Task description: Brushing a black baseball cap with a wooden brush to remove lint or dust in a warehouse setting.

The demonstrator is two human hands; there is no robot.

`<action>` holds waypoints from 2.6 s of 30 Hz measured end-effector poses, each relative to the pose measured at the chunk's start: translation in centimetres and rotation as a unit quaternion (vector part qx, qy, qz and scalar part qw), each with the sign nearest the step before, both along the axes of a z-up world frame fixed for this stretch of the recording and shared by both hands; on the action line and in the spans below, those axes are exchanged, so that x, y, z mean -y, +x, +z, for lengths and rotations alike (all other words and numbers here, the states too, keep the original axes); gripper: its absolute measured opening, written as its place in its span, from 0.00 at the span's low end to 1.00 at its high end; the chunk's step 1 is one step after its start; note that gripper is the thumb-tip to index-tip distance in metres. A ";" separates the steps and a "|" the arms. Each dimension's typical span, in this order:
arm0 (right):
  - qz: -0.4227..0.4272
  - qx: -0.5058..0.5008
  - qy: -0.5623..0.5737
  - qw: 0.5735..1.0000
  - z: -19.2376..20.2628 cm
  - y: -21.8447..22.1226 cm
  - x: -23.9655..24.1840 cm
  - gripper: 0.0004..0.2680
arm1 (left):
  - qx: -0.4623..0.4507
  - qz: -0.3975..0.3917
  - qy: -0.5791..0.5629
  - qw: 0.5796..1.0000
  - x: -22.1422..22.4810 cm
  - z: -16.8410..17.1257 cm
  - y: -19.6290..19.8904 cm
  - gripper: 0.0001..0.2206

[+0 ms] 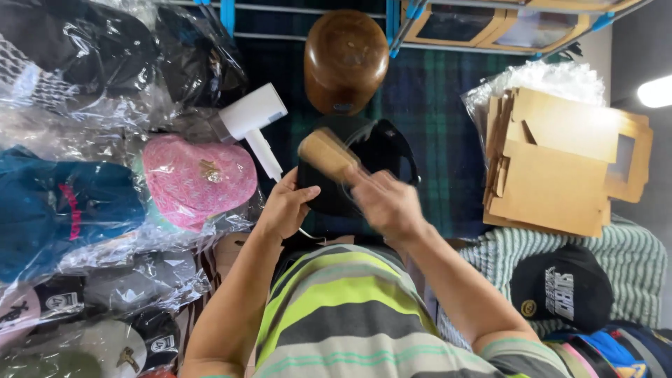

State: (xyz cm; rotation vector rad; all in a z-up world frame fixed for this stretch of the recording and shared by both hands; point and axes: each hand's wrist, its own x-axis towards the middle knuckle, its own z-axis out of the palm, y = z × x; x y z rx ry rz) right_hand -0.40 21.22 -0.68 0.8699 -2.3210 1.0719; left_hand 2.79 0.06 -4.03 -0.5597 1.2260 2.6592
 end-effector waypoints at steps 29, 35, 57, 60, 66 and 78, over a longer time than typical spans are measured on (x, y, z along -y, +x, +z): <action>0.038 0.074 -0.008 0.997 1.6 1.5 -1.3 0.09 | 0.083 0.021 0.045 0.995 2.3 -9.1 -1.7 0.17; 0.049 0.336 -0.070 0.938 -4.4 2.9 -5.3 0.12 | -0.011 0.113 -0.047 0.992 4.4 -1.5 -3.4 0.12; -0.057 0.502 -0.133 0.853 -5.3 1.9 1.1 0.09 | -0.140 0.140 -0.402 0.894 1.8 1.6 -4.8 0.04; -0.137 0.275 0.116 0.944 -10.1 -1.1 -4.2 0.07 | -0.140 0.104 -0.454 0.874 3.3 4.2 -5.0 0.05; -0.034 0.091 0.140 0.985 0.6 0.0 -4.9 0.08 | -0.124 0.029 -0.567 0.814 3.6 7.6 -10.0 0.12; 0.141 0.209 0.355 0.900 -1.0 -3.6 -4.3 0.13 | -0.296 -0.095 -0.613 0.727 1.3 8.8 -13.2 0.11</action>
